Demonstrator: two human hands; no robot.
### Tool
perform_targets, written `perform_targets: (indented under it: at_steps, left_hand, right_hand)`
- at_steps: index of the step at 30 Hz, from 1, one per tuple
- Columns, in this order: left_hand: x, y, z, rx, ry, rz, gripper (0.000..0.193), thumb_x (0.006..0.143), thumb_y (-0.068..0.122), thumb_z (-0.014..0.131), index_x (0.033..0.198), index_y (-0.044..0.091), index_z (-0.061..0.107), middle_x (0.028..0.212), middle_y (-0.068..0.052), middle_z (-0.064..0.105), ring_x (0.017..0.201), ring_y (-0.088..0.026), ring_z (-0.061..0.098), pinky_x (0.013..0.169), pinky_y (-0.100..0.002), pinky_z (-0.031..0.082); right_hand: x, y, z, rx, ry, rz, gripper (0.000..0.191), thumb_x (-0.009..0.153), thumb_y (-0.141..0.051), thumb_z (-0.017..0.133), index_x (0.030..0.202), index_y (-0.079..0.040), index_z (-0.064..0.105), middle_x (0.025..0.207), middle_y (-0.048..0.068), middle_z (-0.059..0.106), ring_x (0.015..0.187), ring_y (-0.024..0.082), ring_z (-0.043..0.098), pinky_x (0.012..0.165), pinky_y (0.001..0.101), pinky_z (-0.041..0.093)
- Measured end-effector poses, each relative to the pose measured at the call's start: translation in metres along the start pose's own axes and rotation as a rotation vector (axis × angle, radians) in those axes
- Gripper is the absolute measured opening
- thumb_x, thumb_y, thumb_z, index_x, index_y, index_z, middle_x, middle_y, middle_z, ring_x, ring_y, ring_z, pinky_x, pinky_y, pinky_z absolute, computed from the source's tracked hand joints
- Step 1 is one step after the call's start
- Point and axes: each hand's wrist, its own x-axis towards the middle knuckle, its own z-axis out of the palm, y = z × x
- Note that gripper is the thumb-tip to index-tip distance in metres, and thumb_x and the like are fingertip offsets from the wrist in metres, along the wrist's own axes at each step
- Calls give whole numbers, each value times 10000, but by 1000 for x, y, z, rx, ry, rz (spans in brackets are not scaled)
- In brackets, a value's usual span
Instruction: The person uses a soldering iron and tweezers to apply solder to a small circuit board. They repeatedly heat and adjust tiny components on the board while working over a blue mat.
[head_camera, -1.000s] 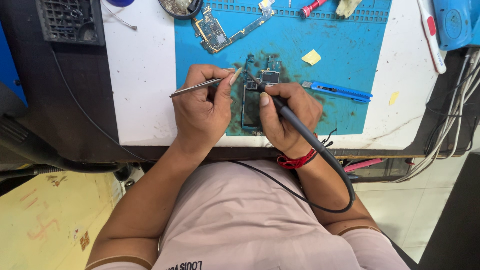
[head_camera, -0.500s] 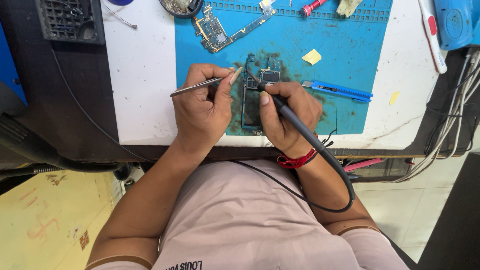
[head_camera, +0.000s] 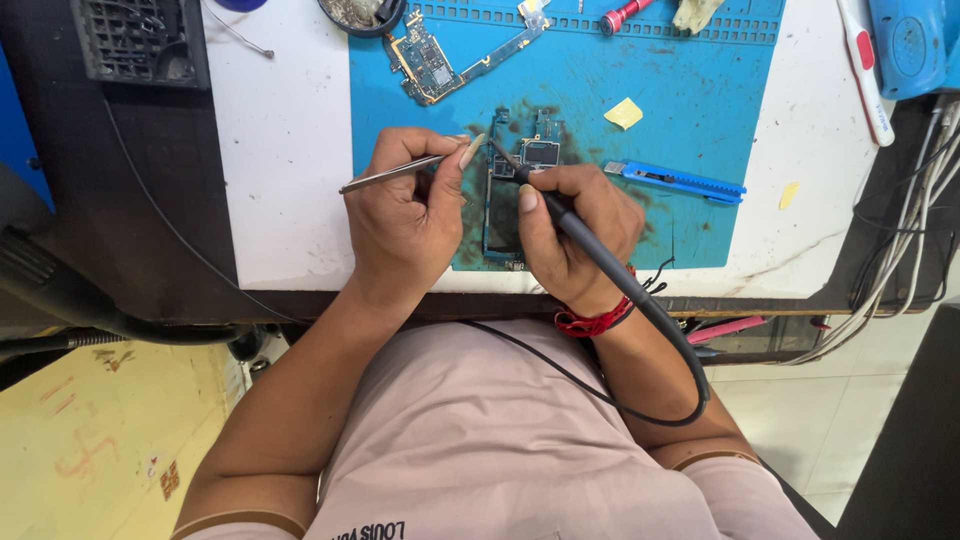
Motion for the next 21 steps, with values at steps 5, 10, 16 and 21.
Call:
perform_targets:
  at_steps: [5, 10, 16, 21]
  left_hand:
    - [0, 0, 1, -1, 4, -7, 127, 1054, 50, 715, 1065, 11, 594, 952, -99, 769, 680, -91, 697, 592, -238, 536]
    - [0, 0, 1, -2, -2, -8, 129, 1055, 51, 712, 1065, 10, 591, 965, -102, 773, 680, -90, 698, 596, -239, 538]
    - [1, 1, 0, 1, 1, 6, 128, 1061, 51, 711, 1071, 10, 590, 976, -102, 772, 694, -93, 700, 611, -241, 545]
    - [0, 0, 1, 4, -4, -23, 126, 1049, 44, 716, 1058, 10, 595, 933, -95, 767, 669, -92, 696, 578, -237, 530]
  right_hand:
    - [0, 1, 0, -1, 4, -7, 100, 999, -77, 721, 1036, -17, 651, 822, 97, 670, 655, 192, 640, 633, 312, 490]
    - [0, 1, 0, 3, 6, -4, 100, 1000, -76, 724, 1028, -15, 650, 814, 96, 668, 647, 189, 638, 627, 310, 487]
    - [0, 0, 1, 4, 6, 6, 98, 1004, -79, 724, 1029, -17, 652, 817, 93, 670, 645, 185, 639, 627, 306, 488]
    - [0, 1, 1, -3, 8, -9, 96, 1005, -79, 718, 1034, -16, 653, 823, 94, 669, 654, 188, 636, 604, 295, 487]
